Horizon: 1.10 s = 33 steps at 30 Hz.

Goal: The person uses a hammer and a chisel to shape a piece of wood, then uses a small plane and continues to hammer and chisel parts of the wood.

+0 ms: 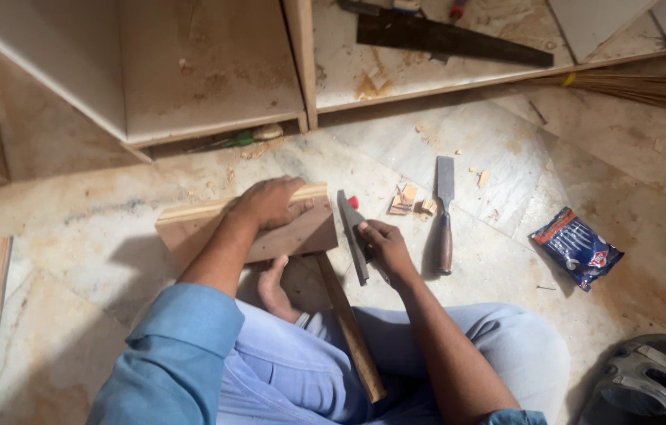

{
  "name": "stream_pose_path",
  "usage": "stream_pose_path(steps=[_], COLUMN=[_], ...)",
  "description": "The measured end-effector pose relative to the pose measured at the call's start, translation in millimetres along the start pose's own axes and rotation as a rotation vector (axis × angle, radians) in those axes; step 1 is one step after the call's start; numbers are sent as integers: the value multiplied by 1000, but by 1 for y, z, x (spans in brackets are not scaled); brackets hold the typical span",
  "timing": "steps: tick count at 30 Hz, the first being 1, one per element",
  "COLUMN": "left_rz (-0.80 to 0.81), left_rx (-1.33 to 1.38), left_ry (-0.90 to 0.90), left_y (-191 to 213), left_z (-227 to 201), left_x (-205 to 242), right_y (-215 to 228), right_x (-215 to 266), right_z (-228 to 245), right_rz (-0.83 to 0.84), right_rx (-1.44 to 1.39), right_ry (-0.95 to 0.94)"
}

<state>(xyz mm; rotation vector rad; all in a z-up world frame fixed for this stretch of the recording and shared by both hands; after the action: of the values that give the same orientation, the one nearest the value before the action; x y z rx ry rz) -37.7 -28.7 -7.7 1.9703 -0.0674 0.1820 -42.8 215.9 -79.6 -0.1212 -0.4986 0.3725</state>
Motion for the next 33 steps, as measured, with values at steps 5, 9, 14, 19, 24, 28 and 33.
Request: stream_pose_path(steps=[5,9,14,19,24,28,33], left_rz=[-40,-29,-34,-40,-140,-108,-168], left_rx=[252,376,386,242,104,77,44], left_ry=[68,80,36,175,216,298,289], left_y=[14,13,11,11,15,8,4], left_z=[11,16,6,0,1,6,1], left_x=[-1,-2,-2,-1,0,-5,-8], right_y=[-4,-2,-11,-19,-26,-18,-19], right_x=[6,13,28,42,54,38,-3], right_z=[9,17,32,51,57,55,52], right_rz=[51,28,-4,-101,-183,-224,-152], right_rx=[10,76,231,418,570,683,500], right_ry=[112,135,166,276,370,346,346])
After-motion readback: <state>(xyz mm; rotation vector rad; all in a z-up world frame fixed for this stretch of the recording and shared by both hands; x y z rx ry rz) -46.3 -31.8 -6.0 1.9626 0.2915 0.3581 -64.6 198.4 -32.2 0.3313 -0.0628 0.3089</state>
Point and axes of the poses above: each hand's wrist, its own x-axis away from the middle knuckle, its own y-axis out of the back of the hand, z = x × y, the point moved 7 cm from there along -x, towards the middle knuckle, and after that the axes turned 10 degrees about -z, right-handed, at the moved point
